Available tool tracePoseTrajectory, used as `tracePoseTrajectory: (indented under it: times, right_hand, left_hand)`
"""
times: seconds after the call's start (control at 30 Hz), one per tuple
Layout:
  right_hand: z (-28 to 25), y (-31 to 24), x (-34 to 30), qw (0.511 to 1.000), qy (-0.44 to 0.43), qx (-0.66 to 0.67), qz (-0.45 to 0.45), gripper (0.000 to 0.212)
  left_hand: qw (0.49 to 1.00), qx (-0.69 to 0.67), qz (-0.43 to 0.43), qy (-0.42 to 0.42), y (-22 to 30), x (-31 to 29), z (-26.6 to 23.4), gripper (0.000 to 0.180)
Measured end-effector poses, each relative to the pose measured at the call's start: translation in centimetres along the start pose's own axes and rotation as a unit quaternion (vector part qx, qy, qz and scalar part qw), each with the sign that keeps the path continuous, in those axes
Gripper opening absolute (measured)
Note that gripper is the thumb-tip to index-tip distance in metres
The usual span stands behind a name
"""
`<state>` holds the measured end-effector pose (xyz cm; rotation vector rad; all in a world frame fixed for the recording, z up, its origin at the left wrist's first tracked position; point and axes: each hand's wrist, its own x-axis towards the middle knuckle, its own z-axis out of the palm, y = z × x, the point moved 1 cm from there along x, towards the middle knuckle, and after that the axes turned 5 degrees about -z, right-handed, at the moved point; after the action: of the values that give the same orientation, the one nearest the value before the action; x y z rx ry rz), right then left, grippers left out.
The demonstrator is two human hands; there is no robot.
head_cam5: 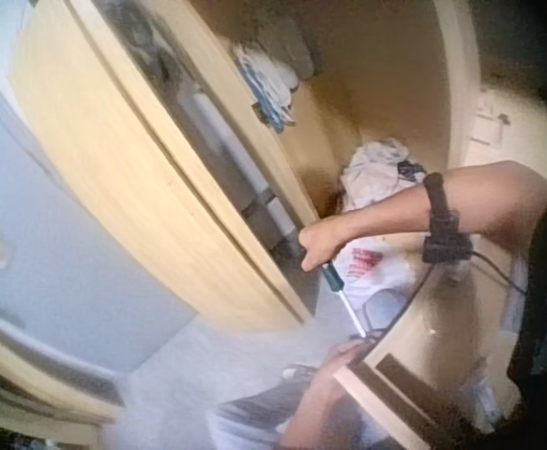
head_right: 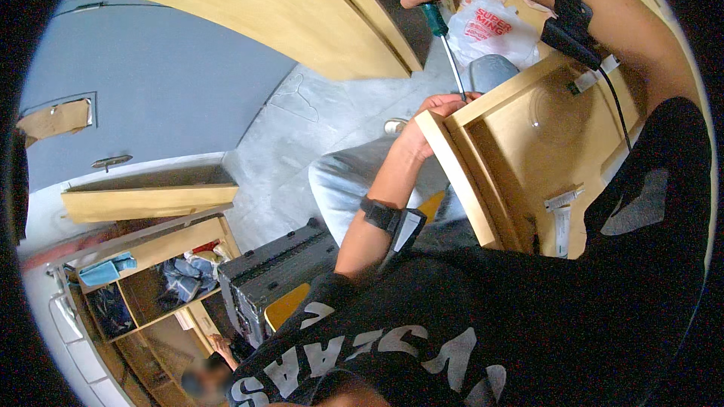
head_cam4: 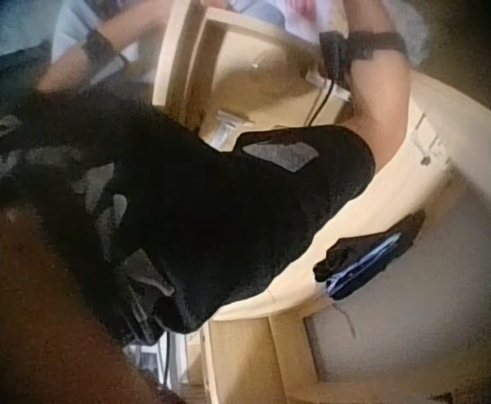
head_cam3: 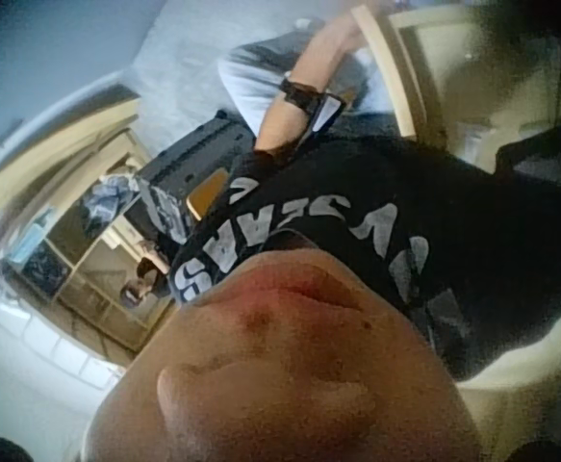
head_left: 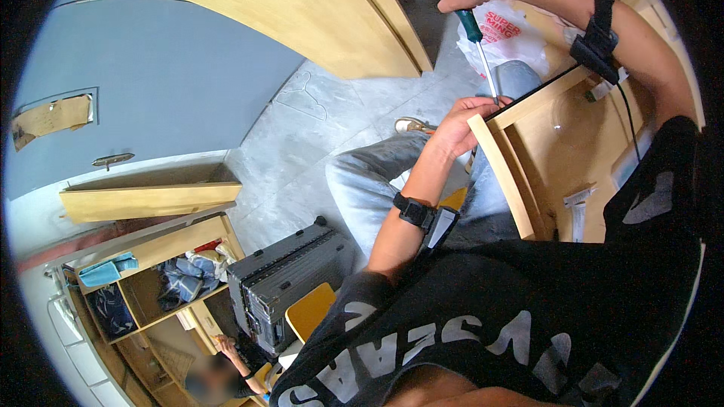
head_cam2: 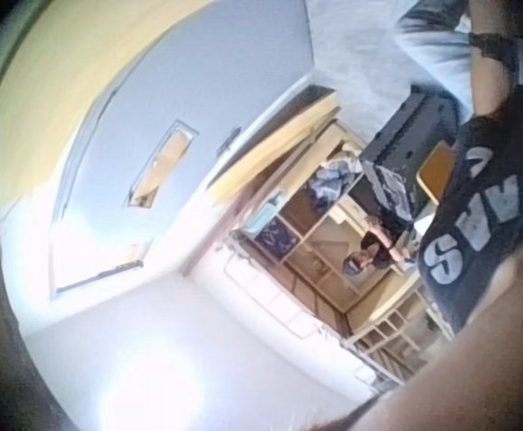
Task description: The person unscrews a handle from a wooden drawer using a screwdriver and then replaces it, securing it back onto the drawer panel.
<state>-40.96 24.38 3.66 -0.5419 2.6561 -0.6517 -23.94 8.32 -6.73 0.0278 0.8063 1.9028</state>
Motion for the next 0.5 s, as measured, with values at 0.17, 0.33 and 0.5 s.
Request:
tracePoseTrajectory:
  times: [0.17, 0.33, 0.5]
  right_hand:
    - [1.0, 2.5, 2.3, 0.995, 0.029, -0.051, -0.085, 0.04]
    - [1.1, 3.7, 2.4, 0.978, 0.146, -0.092, -0.121, 0.038]
    - [1.6, 3.6, 4.0, 0.981, 0.085, -0.006, -0.175, 0.032]
  left_hand:
    - [0.998, 0.012, 0.009, 0.053, -0.3, 0.7, -0.5, 0.022]
    - [0.999, -0.026, 0.034, -0.006, -0.4, 0.9, -1.0, 0.022]
    - [0.997, 0.018, 0.031, 0.071, -2.7, 2.0, -4.5, 0.022]
